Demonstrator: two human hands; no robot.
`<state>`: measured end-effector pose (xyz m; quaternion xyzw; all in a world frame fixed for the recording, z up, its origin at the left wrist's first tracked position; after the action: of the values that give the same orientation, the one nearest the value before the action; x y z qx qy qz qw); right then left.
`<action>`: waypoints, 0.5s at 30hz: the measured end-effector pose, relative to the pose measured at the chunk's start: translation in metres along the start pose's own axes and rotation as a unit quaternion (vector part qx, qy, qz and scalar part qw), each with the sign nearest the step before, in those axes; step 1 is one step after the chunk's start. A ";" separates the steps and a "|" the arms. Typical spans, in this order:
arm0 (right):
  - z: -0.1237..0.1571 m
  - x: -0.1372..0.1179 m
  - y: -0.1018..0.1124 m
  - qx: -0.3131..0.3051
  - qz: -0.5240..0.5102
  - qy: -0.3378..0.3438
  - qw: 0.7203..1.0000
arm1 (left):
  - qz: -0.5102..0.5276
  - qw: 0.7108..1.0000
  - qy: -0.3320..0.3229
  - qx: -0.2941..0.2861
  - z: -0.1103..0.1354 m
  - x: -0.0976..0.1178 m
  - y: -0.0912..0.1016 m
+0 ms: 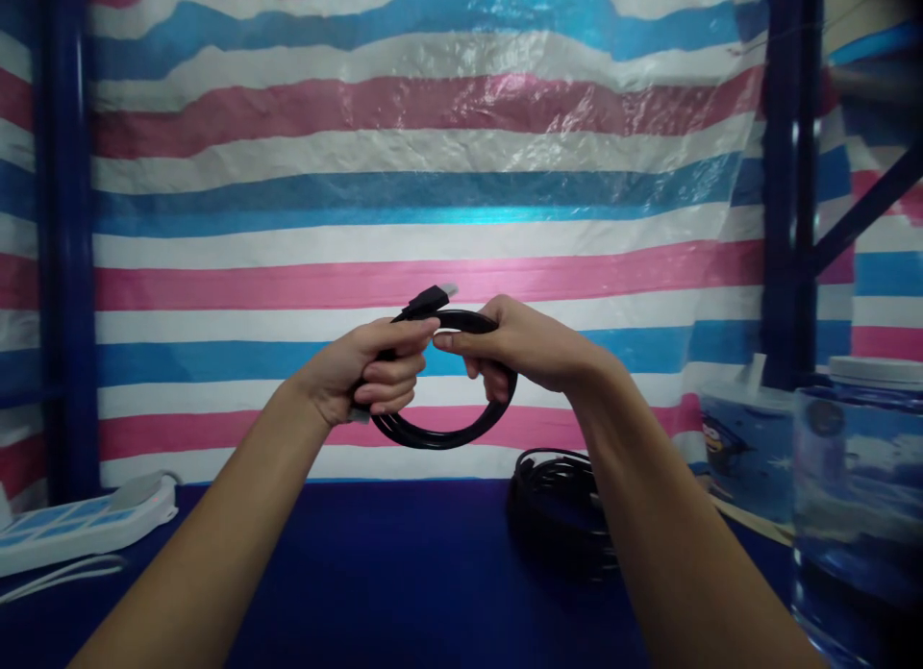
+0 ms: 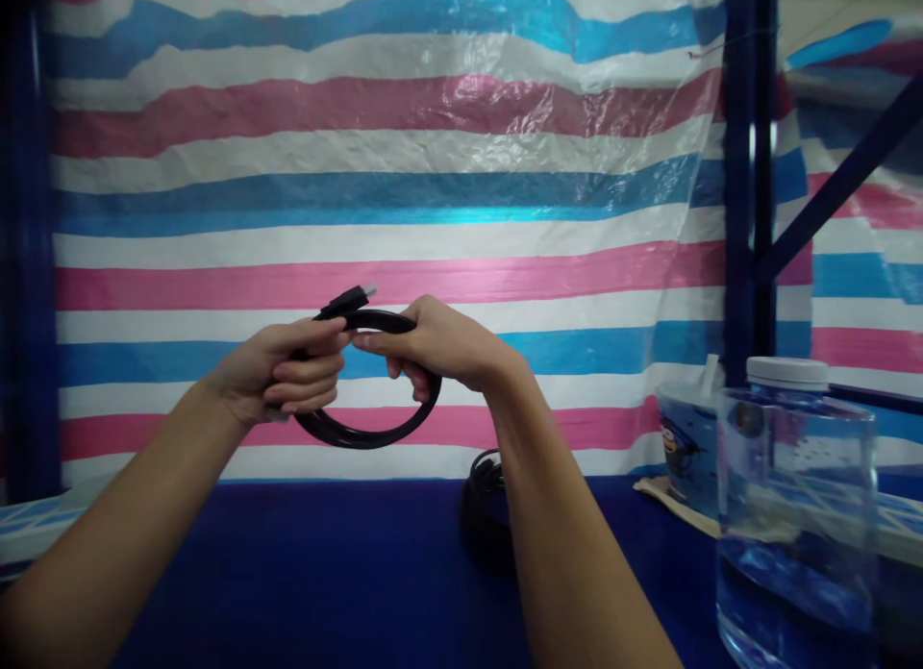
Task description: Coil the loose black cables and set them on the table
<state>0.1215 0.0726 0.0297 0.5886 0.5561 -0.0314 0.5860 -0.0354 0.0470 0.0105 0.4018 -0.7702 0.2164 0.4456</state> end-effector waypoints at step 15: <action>-0.012 -0.017 -0.001 0.181 -0.130 0.140 0.965 | -0.026 0.989 -0.064 0.133 -0.006 0.011 -0.018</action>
<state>0.1070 0.0700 0.0446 0.6060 0.6895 -0.1252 0.3765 -0.0209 0.0360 0.0228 0.4907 -0.7509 0.2790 0.3430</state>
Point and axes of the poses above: each hand's wrist, its own z-axis away from the middle knuckle, its own y-axis out of the back of the hand, x = y × z, the point moved 3 cm from there along -z, towards the middle knuckle, and after that the axes turned 13 degrees about -y, right-handed, at the moved point
